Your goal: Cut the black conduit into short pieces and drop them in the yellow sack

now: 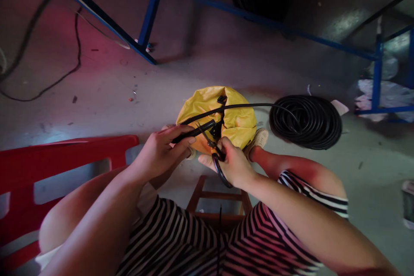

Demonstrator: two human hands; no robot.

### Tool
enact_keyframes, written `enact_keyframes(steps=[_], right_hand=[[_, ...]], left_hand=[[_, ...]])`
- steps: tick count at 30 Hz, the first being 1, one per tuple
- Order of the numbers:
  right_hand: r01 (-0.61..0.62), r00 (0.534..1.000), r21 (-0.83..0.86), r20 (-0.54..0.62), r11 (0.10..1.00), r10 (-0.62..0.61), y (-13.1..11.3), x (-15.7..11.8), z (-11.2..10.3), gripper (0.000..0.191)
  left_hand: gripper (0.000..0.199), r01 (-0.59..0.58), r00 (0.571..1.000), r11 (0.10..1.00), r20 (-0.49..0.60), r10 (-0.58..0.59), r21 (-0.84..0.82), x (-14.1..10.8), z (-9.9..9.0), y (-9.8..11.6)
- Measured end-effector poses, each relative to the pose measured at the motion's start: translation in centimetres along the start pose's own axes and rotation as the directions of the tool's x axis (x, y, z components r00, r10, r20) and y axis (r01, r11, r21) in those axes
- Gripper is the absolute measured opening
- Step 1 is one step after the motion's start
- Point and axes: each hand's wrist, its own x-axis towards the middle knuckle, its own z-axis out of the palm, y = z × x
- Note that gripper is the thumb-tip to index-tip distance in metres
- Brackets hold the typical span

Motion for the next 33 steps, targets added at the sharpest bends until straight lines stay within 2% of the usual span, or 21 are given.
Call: enact_keyframes(steps=[4, 7, 12, 17, 22, 25, 33], right_hand=[[-0.032, 0.998, -0.036, 0.060, 0.999, 0.034, -1.1, -0.8, -0.3, 0.052], [-0.079, 0.994, -0.122, 0.071, 0.989, 0.088, -1.8, -0.9, -0.3, 0.054], [-0.079, 0.995, -0.169, 0.048, 0.982, 0.088, -1.3, -0.1, 0.6, 0.057], [0.010, 0.999, -0.100, 0.038, 0.995, -0.006, 1.1, 1.3, 1.5, 0.055], [0.029, 1.000, -0.159, 0.013, 0.987, -0.027, 3.3, 2.2, 1.9, 0.054], [0.010, 1.000, -0.158, 0.018, 0.987, -0.007, 4.1, 2.3, 2.0, 0.055], [-0.087, 0.994, -0.027, 0.065, 0.996, 0.089, 5.7, 2.2, 2.7, 0.055]], left_hand=[[0.024, -0.161, 0.985, 0.987, 0.061, 0.161, -0.011, -0.5, 0.0, 0.1], [0.026, -0.179, 0.980, 0.984, 0.093, 0.177, 0.012, -0.8, -0.2, 0.0], [0.024, -0.146, 0.983, 0.989, 0.111, 0.147, -0.024, -0.8, -0.1, -0.9], [0.020, -0.082, 0.989, 0.995, 0.119, 0.088, -0.056, -0.3, 0.5, -2.1], [0.022, 0.031, 0.987, 0.996, 0.157, -0.017, -0.087, -0.4, 1.4, -3.2], [0.026, 0.076, 0.980, 0.995, 0.190, -0.061, -0.071, -0.6, 1.8, -3.8], [0.021, 0.069, 0.966, 0.996, 0.248, -0.079, 0.049, -0.9, 2.4, -5.1]])
